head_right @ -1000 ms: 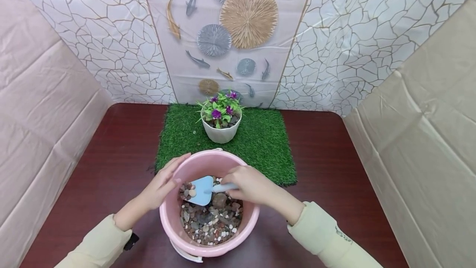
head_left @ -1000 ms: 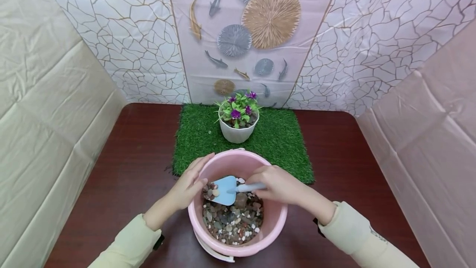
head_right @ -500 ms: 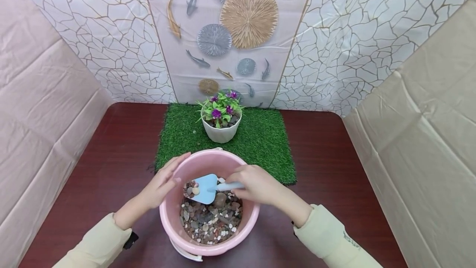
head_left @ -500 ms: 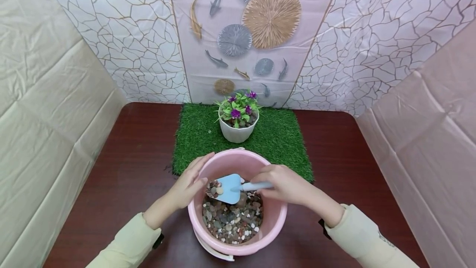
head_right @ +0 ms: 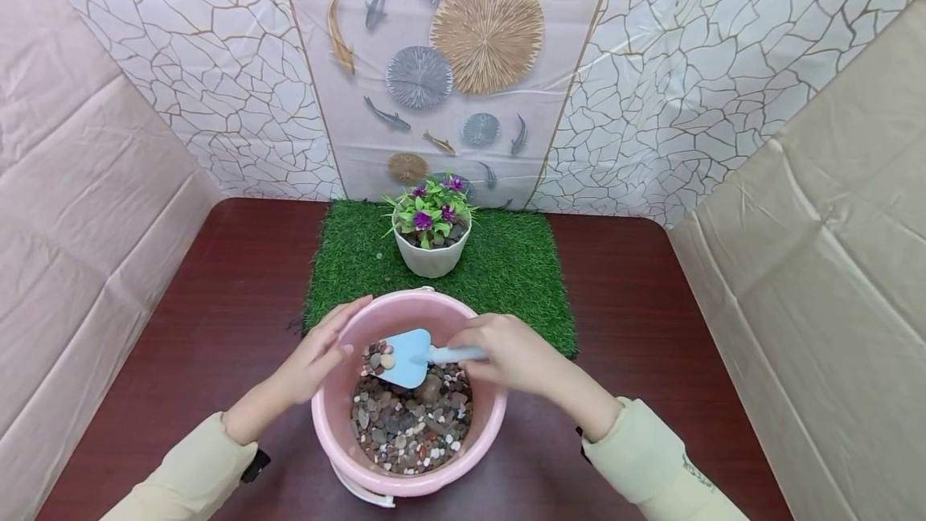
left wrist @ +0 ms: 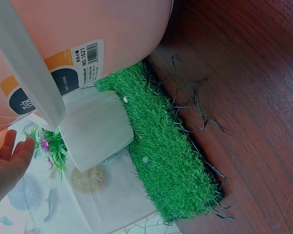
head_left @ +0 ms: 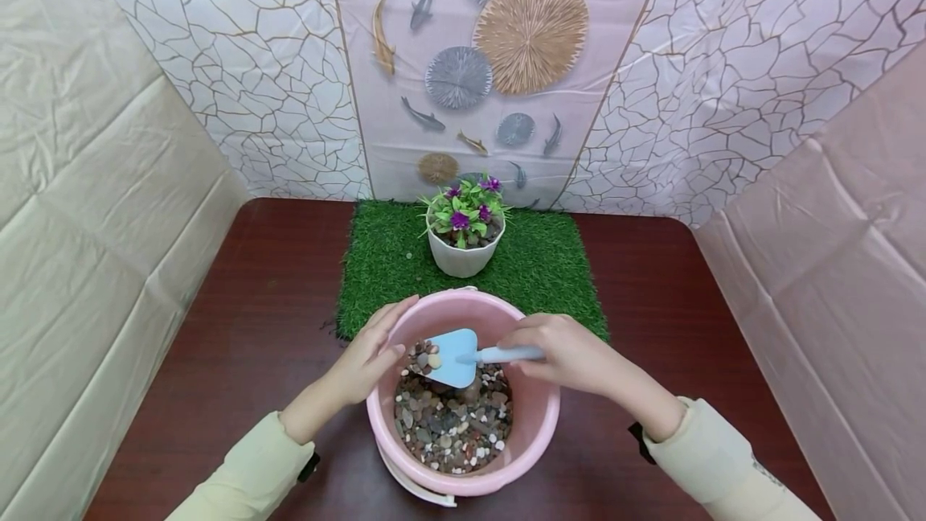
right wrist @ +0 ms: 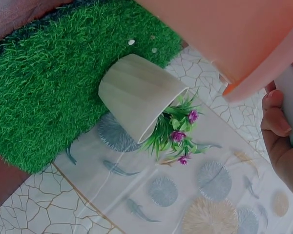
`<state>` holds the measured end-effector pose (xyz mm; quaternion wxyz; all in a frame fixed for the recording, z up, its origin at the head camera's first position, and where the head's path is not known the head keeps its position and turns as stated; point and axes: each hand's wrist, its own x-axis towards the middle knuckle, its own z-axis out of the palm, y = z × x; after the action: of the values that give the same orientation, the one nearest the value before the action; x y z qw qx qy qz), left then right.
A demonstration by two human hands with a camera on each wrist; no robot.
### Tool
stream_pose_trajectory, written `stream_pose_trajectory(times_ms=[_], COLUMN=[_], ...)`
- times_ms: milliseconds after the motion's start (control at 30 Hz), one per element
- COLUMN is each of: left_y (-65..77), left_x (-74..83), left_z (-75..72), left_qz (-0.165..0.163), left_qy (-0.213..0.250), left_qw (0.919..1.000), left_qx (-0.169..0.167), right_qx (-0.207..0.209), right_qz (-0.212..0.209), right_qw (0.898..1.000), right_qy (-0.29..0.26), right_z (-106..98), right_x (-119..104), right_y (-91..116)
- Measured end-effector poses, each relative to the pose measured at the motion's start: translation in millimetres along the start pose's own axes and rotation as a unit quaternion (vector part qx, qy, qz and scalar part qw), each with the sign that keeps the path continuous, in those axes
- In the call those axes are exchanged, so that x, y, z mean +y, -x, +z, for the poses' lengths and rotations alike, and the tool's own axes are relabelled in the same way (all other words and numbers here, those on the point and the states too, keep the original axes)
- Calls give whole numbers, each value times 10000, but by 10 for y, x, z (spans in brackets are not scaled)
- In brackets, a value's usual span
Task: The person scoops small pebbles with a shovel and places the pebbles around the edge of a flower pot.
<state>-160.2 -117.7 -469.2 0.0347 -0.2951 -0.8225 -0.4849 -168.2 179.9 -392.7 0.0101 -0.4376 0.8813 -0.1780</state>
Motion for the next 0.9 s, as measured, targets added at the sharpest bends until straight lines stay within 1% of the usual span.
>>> stream_pose_trajectory(times_ms=[267, 700, 900], left_y=[-3, -3, -8], left_x=[-3, 14, 18], left_z=[6, -2, -3], left_qz=[60, -13, -26], left_qy=[-26, 22, 2], left_qw=[10000, 10000, 10000], left_qx=[30, 3, 2], right_qx=[160, 410, 470], right_qz=[-84, -180, -121], right_qw=[9998, 9990, 9987], right_qy=[-84, 80, 177], right_z=[-52, -151, -208], right_x=[44, 62, 84], right_y=[91, 213, 254])
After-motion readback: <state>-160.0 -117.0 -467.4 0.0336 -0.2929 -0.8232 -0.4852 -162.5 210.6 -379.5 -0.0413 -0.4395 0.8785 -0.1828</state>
